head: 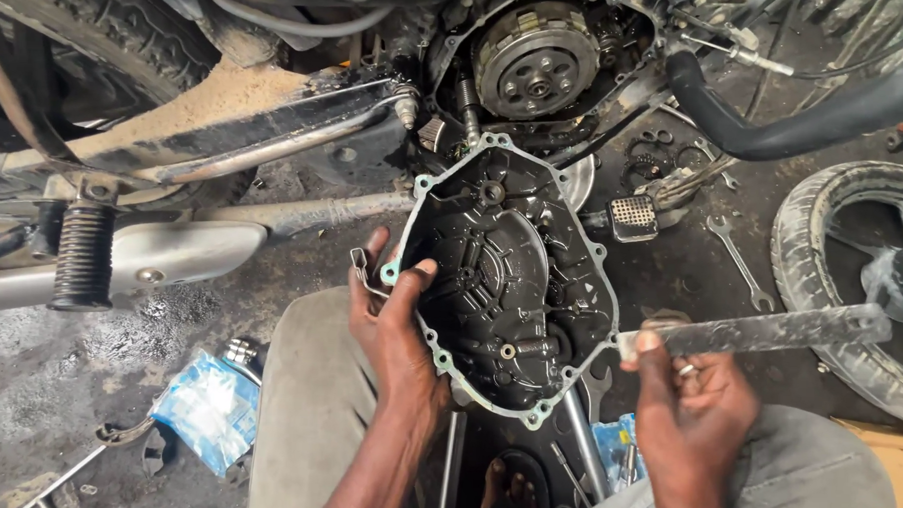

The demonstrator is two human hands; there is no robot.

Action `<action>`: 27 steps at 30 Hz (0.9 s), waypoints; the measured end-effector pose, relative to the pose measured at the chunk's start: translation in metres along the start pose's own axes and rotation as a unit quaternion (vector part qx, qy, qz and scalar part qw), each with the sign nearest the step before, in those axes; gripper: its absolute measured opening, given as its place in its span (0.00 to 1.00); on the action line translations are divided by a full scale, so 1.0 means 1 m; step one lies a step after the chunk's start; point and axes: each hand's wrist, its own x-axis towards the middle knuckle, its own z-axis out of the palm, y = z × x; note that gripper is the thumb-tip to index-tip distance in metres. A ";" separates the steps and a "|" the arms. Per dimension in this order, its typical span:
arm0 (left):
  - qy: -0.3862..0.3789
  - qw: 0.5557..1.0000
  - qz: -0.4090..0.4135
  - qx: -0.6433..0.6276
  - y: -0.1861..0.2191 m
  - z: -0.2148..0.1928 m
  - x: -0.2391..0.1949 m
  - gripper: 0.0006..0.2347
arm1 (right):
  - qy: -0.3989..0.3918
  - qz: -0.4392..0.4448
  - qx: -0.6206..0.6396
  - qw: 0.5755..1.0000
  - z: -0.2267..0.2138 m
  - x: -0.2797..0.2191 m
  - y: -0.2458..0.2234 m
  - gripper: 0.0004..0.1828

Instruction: Scrape off old gasket material from a motorcycle engine side cover using a metal strip.

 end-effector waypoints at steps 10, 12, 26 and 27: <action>0.010 0.999 0.004 0.030 0.000 0.001 -0.004 0.27 | 0.027 0.055 -0.051 0.997 -0.006 -0.008 0.010 0.09; 0.003 1.000 -0.018 -0.011 0.006 0.004 -0.005 0.27 | 0.025 0.040 -0.076 0.996 -0.003 -0.005 0.003 0.08; -0.001 0.999 0.022 0.031 -0.003 -0.002 0.000 0.28 | 0.022 0.046 -0.073 0.996 -0.006 -0.002 0.012 0.09; 0.002 0.999 0.018 0.026 -0.005 -0.003 -0.001 0.28 | 0.026 0.046 -0.062 0.997 -0.007 0.000 0.009 0.07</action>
